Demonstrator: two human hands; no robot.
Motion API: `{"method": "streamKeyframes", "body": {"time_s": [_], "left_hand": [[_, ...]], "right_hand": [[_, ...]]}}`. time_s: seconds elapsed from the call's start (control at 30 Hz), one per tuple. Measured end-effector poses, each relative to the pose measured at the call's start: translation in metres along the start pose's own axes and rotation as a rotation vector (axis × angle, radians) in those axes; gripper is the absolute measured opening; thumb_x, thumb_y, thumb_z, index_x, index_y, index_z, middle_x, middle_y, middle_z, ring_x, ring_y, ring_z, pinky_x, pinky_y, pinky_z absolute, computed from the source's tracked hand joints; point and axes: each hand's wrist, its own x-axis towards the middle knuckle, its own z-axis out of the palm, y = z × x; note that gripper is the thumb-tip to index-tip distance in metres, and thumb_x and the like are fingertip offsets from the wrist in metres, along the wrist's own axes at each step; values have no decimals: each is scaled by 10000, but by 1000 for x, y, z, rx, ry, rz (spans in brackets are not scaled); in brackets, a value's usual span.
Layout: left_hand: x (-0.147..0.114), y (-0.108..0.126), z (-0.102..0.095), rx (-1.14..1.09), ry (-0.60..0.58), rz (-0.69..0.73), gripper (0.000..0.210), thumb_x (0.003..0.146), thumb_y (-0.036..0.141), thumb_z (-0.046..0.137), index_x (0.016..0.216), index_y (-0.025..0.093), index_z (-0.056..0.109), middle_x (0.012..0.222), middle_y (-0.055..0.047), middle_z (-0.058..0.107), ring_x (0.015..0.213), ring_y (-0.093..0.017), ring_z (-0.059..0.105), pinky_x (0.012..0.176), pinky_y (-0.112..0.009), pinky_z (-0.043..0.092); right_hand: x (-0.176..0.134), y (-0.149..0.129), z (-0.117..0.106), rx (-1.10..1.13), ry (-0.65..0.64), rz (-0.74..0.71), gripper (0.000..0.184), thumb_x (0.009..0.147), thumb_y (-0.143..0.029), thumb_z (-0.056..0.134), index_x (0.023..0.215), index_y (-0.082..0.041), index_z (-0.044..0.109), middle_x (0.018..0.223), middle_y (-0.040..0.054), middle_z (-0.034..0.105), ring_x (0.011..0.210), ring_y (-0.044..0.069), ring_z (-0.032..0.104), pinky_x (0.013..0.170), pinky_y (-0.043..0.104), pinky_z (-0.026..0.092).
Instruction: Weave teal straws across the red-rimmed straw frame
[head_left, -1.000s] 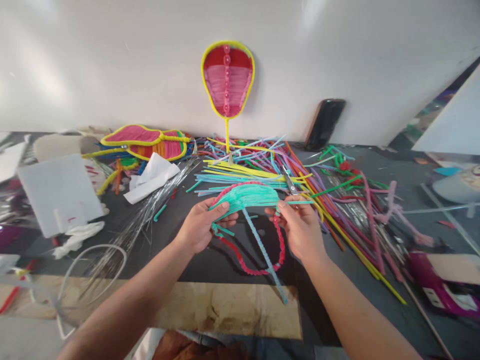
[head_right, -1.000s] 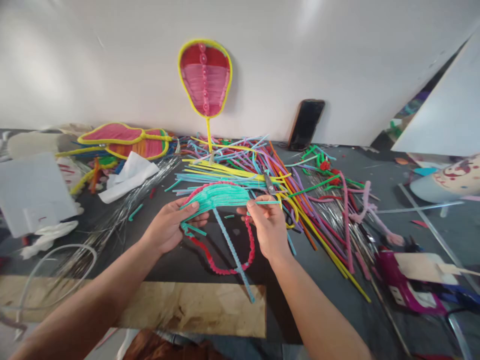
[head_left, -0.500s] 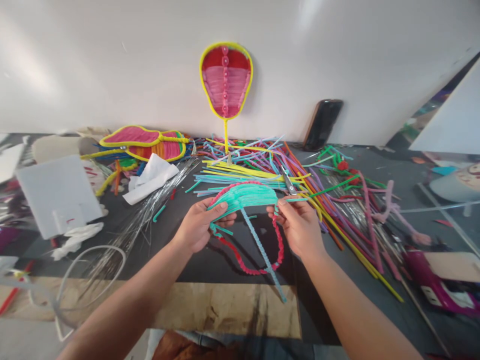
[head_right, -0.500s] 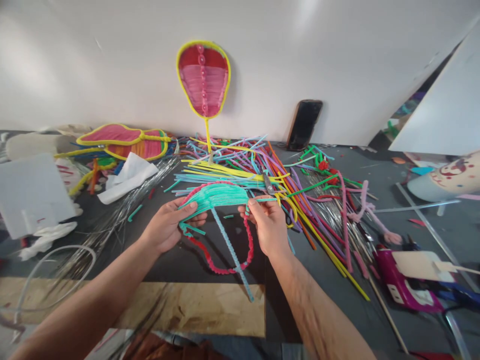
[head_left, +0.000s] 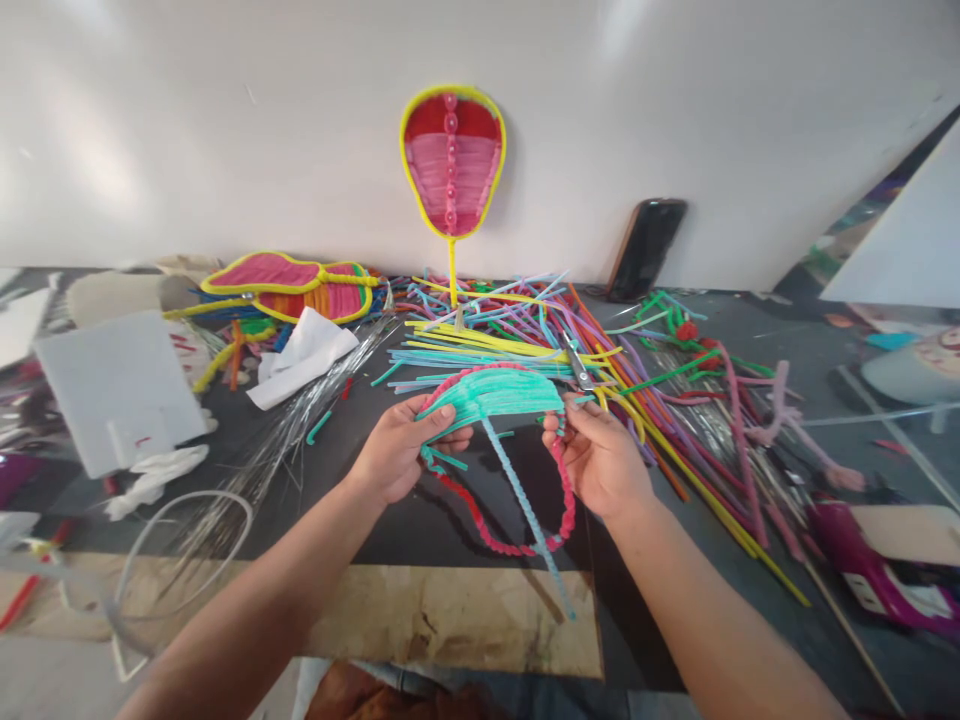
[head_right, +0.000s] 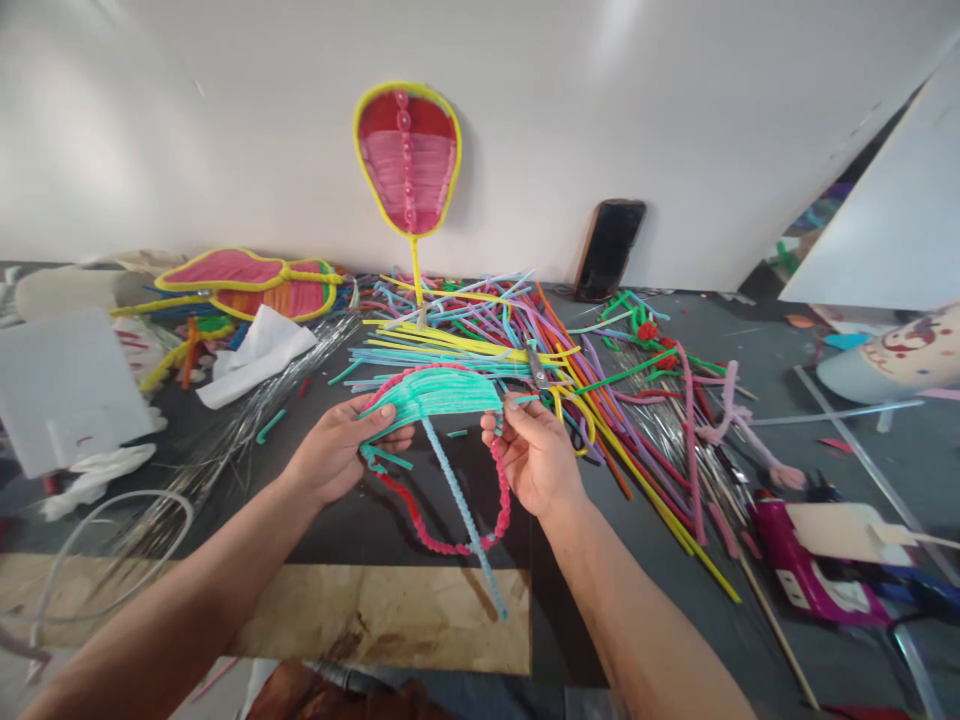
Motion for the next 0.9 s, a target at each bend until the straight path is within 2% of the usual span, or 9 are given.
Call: {"method": "streamKeyframes", "body": {"time_s": [0.33, 0.5, 0.63, 0.77, 0.9], "left_hand": [[-1, 0, 0, 8, -39, -25, 283, 649, 291, 786, 819, 114, 645, 665, -37, 695, 615, -143, 667, 640, -249, 563], [0, 10, -7, 66, -181, -56, 341, 639, 339, 782, 859, 122, 638, 734, -48, 699, 637, -155, 663, 653, -262, 545], [1, 17, -12, 104, -173, 17, 325, 609, 272, 801, 858, 149, 632, 755, 3, 671, 626, -96, 617, 599, -179, 484], [-3, 23, -16, 284, -213, -13, 360, 601, 278, 799, 893, 177, 613, 731, 15, 648, 600, -103, 585, 557, -189, 448], [-11, 29, -11, 651, -249, 165, 459, 606, 316, 786, 1008, 186, 606, 942, -32, 662, 838, -177, 611, 712, -231, 471]], "right_hand": [[-4, -3, 4, 58, -64, 20, 232, 612, -141, 777, 780, -167, 620, 599, -53, 619, 513, 57, 575, 517, 154, 514], [-5, -5, 4, 61, -53, 111, 264, 598, -176, 805, 786, -177, 619, 601, -57, 625, 533, 53, 588, 522, 136, 517], [-9, -2, 7, 37, -92, 191, 285, 590, -203, 819, 800, -180, 629, 593, -45, 630, 537, 54, 594, 524, 122, 512], [-16, 4, 12, -8, -137, 247, 281, 597, -206, 815, 809, -182, 632, 592, -47, 622, 533, 65, 599, 510, 137, 510], [-18, 12, 13, -52, -149, 281, 264, 619, -219, 807, 812, -180, 631, 598, -40, 625, 532, 74, 603, 515, 157, 515]]}}
